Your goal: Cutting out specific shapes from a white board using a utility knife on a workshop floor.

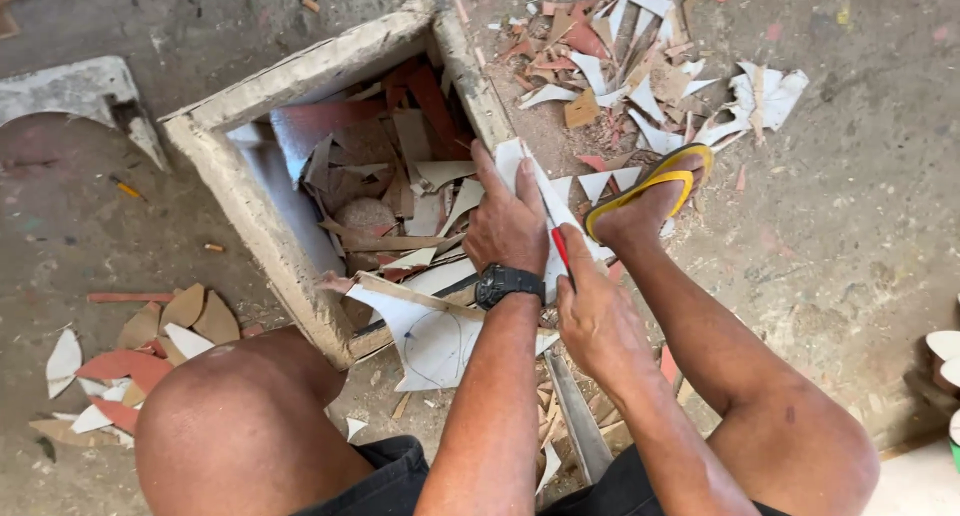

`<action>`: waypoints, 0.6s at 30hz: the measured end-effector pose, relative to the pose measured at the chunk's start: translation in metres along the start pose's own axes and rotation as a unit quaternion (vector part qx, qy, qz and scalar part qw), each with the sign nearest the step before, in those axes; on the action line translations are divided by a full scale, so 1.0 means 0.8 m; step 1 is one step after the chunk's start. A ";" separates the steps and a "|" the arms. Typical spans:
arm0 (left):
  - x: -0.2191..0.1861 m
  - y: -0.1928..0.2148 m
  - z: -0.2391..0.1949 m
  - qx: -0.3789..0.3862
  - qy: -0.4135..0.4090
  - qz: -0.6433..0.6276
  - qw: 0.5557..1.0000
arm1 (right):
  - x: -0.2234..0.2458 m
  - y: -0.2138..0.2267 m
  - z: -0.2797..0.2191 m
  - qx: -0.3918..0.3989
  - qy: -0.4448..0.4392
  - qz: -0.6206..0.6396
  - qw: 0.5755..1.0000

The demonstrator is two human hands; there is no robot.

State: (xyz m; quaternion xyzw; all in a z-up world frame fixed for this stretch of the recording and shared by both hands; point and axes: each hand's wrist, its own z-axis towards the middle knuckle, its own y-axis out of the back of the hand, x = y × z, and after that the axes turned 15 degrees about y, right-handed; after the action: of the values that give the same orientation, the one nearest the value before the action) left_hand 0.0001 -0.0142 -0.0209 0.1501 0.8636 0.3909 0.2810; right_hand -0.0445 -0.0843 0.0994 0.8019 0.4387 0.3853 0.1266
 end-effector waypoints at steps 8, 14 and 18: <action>-0.005 0.007 0.001 0.029 0.020 0.001 0.999 | -0.055 -0.024 -0.133 0.060 -0.174 -0.040 0.982; 0.000 0.013 -0.007 0.037 0.018 0.000 0.999 | -0.041 -0.025 -0.044 0.004 -0.036 0.001 0.999; -0.007 0.021 -0.007 0.032 -0.010 -0.051 0.998 | -0.025 -0.013 -0.015 -0.005 -0.013 -0.006 1.000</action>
State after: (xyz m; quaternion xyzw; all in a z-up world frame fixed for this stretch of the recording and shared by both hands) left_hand 0.0022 -0.0093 -0.0033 0.1185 0.8795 0.3462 0.3041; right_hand -0.0659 -0.0963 0.0916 0.8034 0.4403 0.3761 0.1388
